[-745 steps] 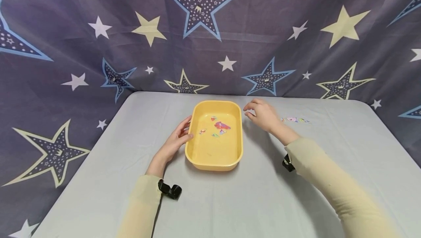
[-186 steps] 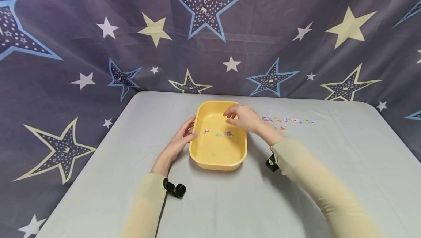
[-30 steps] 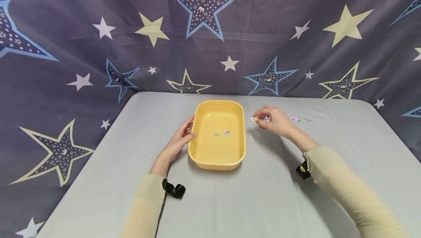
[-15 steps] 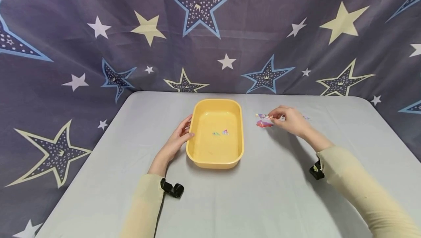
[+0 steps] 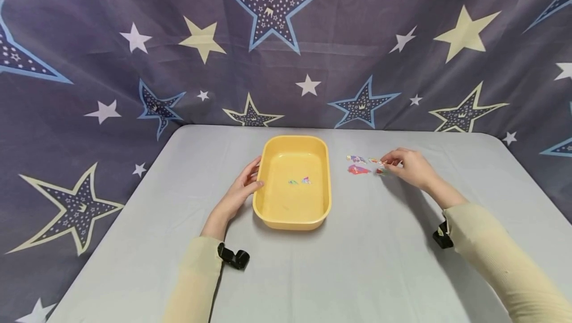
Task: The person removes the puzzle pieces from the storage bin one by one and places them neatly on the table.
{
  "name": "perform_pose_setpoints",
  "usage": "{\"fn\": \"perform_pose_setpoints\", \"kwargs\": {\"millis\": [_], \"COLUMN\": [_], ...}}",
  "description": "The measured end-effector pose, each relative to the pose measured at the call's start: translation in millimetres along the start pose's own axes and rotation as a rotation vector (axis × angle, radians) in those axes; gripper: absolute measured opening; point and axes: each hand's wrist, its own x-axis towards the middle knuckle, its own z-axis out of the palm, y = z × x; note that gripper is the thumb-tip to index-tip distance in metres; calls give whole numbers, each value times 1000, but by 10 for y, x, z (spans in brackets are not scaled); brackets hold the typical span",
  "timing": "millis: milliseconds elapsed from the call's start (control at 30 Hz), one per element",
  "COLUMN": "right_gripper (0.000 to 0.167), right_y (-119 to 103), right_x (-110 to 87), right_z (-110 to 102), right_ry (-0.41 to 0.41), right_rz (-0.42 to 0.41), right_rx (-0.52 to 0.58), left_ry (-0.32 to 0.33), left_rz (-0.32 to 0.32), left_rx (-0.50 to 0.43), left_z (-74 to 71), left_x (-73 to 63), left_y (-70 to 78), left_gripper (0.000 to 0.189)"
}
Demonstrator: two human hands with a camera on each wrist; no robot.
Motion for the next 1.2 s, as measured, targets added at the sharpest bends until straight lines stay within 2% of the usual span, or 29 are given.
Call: {"fn": "perform_pose_setpoints", "kwargs": {"millis": [400, 700, 1200], "right_gripper": [14, 12, 18], "right_y": [186, 255, 274], "right_x": [-97, -115, -156], "right_z": [1, 16, 23], "right_ry": [-60, -136, -167], "right_rz": [75, 140, 203], "right_rx": [-38, -72, -69], "left_ry": [-3, -3, -5], "left_rz": [4, 1, -3], "left_rx": [-5, -8, -6], "left_z": [-6, -11, 0], "left_x": [-1, 7, -13], "left_y": [-10, -15, -8], "left_gripper": [67, 67, 66]}}
